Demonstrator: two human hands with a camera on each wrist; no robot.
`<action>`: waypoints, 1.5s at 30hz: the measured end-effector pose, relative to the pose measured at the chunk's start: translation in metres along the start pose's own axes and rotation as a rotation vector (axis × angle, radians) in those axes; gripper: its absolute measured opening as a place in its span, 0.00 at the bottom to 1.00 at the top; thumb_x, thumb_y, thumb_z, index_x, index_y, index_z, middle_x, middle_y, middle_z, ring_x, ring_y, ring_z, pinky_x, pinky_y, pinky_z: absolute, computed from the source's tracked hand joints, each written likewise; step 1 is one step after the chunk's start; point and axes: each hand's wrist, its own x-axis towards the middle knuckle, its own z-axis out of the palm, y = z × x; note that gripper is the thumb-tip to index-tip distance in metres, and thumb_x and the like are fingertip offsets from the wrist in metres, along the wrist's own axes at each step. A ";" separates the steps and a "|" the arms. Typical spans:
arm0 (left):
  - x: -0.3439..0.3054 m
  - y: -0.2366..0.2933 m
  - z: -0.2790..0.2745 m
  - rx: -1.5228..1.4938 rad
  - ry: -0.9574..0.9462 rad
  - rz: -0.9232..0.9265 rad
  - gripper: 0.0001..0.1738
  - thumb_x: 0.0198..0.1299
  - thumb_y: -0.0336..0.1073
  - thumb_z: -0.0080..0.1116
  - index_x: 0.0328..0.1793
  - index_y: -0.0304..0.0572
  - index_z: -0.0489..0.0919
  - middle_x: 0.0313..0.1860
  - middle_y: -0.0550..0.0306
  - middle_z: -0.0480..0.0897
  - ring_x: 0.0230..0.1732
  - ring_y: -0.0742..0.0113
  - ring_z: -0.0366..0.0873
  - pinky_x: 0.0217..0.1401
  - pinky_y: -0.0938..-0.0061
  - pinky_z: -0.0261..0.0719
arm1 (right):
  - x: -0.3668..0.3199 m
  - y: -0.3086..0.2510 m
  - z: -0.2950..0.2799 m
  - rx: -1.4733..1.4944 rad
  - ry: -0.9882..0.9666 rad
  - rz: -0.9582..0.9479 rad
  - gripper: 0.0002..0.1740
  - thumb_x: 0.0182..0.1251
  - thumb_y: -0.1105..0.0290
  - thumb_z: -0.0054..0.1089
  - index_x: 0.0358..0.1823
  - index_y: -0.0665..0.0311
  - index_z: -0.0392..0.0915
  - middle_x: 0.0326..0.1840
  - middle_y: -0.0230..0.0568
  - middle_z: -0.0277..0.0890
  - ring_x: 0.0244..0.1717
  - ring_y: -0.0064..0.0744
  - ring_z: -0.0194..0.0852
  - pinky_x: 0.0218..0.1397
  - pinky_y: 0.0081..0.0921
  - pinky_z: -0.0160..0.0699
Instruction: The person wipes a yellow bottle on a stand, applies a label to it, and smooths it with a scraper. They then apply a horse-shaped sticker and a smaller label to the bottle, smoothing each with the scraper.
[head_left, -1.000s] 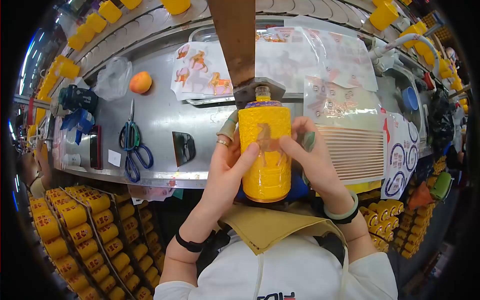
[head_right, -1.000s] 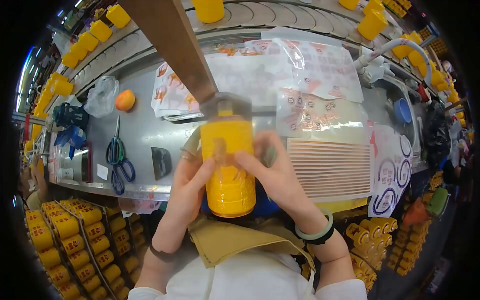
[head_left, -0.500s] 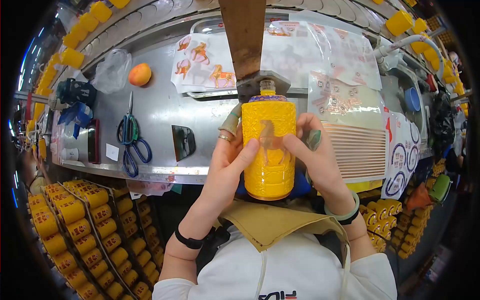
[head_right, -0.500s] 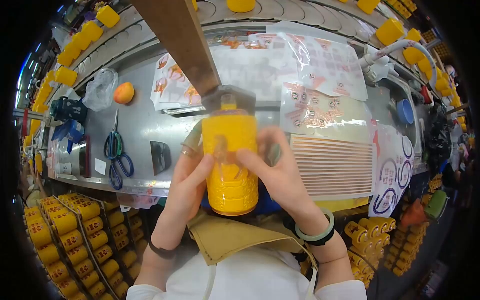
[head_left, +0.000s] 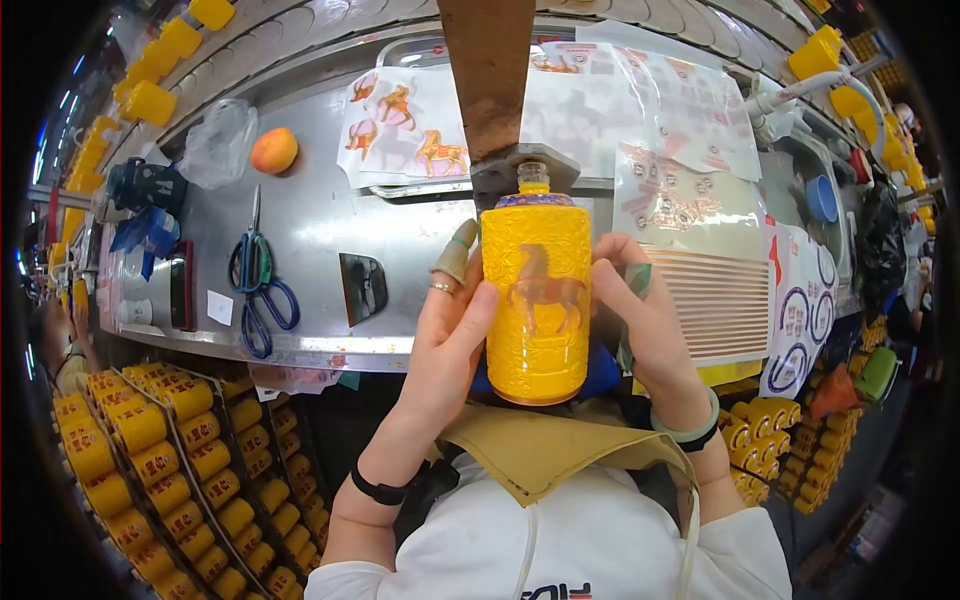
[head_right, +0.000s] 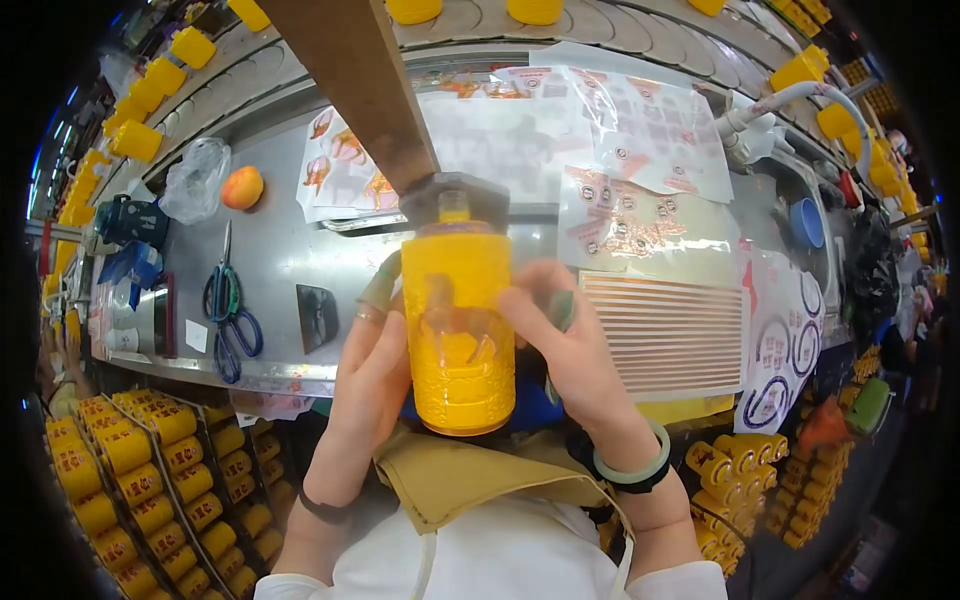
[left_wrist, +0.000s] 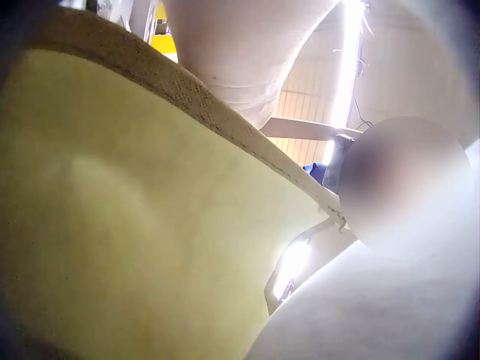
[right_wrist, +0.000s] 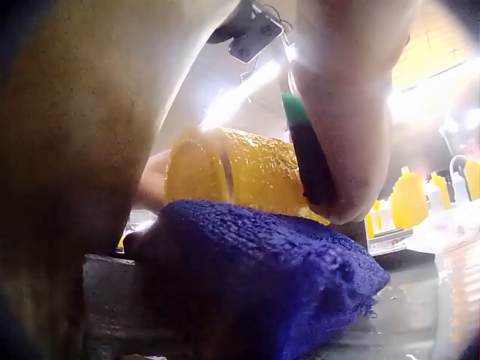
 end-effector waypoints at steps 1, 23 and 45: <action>-0.001 -0.002 -0.002 -0.009 -0.008 0.014 0.41 0.77 0.30 0.53 0.89 0.40 0.45 0.87 0.46 0.56 0.86 0.59 0.54 0.86 0.62 0.54 | -0.001 0.000 0.001 -0.001 -0.002 0.000 0.10 0.76 0.69 0.65 0.51 0.61 0.74 0.44 0.24 0.70 0.44 0.14 0.67 0.48 0.17 0.68; -0.012 -0.004 0.006 0.219 -0.115 0.120 0.49 0.71 0.25 0.61 0.88 0.34 0.41 0.84 0.45 0.56 0.85 0.56 0.54 0.86 0.60 0.53 | -0.002 0.000 0.012 -0.003 -0.030 -0.073 0.14 0.75 0.73 0.67 0.47 0.60 0.66 0.44 0.30 0.73 0.46 0.22 0.74 0.53 0.22 0.74; -0.012 -0.004 0.008 0.276 -0.094 0.113 0.48 0.71 0.28 0.61 0.88 0.34 0.43 0.83 0.43 0.59 0.84 0.54 0.58 0.85 0.59 0.56 | -0.004 -0.001 0.012 -0.025 -0.011 -0.034 0.15 0.74 0.73 0.68 0.51 0.61 0.67 0.45 0.28 0.65 0.48 0.19 0.71 0.55 0.19 0.73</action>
